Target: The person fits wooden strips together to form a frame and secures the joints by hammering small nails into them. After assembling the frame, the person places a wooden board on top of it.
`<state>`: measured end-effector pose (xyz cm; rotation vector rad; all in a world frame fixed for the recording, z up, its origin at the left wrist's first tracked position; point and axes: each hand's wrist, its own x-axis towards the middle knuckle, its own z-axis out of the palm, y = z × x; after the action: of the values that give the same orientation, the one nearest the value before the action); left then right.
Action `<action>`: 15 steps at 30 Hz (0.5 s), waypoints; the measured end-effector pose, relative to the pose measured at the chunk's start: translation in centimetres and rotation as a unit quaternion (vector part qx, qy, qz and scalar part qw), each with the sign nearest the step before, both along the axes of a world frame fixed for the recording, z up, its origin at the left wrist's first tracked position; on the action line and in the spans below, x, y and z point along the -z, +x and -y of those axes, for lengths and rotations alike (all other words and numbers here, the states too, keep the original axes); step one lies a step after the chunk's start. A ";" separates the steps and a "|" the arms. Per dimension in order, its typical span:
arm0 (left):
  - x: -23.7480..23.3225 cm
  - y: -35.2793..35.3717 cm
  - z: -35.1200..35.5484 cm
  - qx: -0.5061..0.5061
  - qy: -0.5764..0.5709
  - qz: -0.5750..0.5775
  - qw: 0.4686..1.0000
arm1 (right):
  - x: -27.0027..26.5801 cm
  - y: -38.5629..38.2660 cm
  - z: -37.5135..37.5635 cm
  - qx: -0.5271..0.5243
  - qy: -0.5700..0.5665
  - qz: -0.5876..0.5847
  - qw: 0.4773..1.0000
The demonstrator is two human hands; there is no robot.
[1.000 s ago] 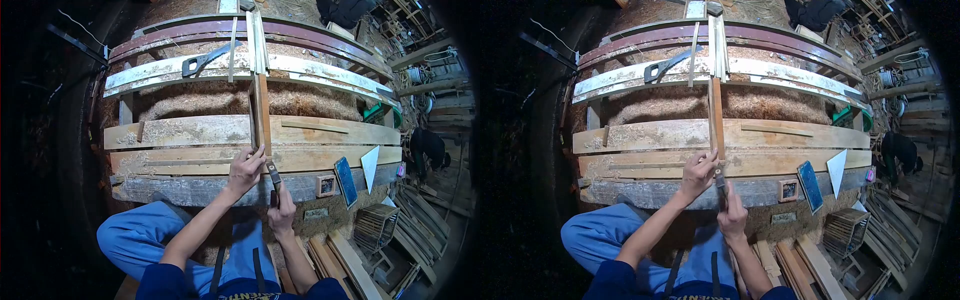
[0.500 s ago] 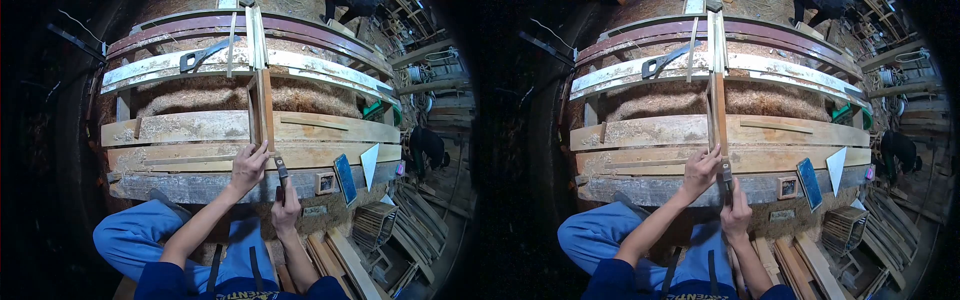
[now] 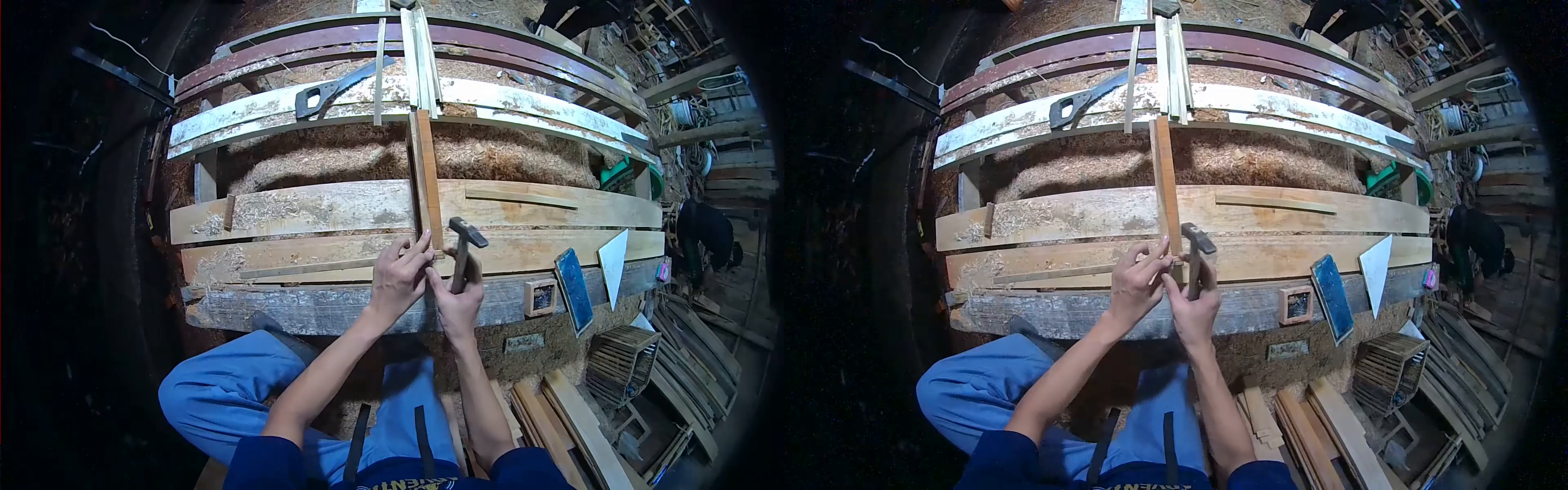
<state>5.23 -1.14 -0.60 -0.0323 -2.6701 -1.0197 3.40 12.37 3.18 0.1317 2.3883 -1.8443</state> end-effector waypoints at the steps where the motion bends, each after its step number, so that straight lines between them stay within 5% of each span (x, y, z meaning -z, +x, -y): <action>1: 0.0 0.0 0.0 0.000 -0.001 0.002 1.000 | 0.6 -0.2 0.2 -0.017 -0.055 0.002 0.998; 13: -0.1 -0.3 -0.1 -0.001 0.004 -0.007 1.000 | 2.2 0.1 1.6 0.041 -0.066 0.012 0.997; 15: -0.5 -0.4 -0.2 -0.019 0.002 -0.023 1.000 | 3.4 0.5 2.4 0.098 -0.085 -0.072 0.989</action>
<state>4.87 -0.97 -0.09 -0.0040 -2.6181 -1.0001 3.91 9.97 -0.24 0.2325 2.3700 -2.2095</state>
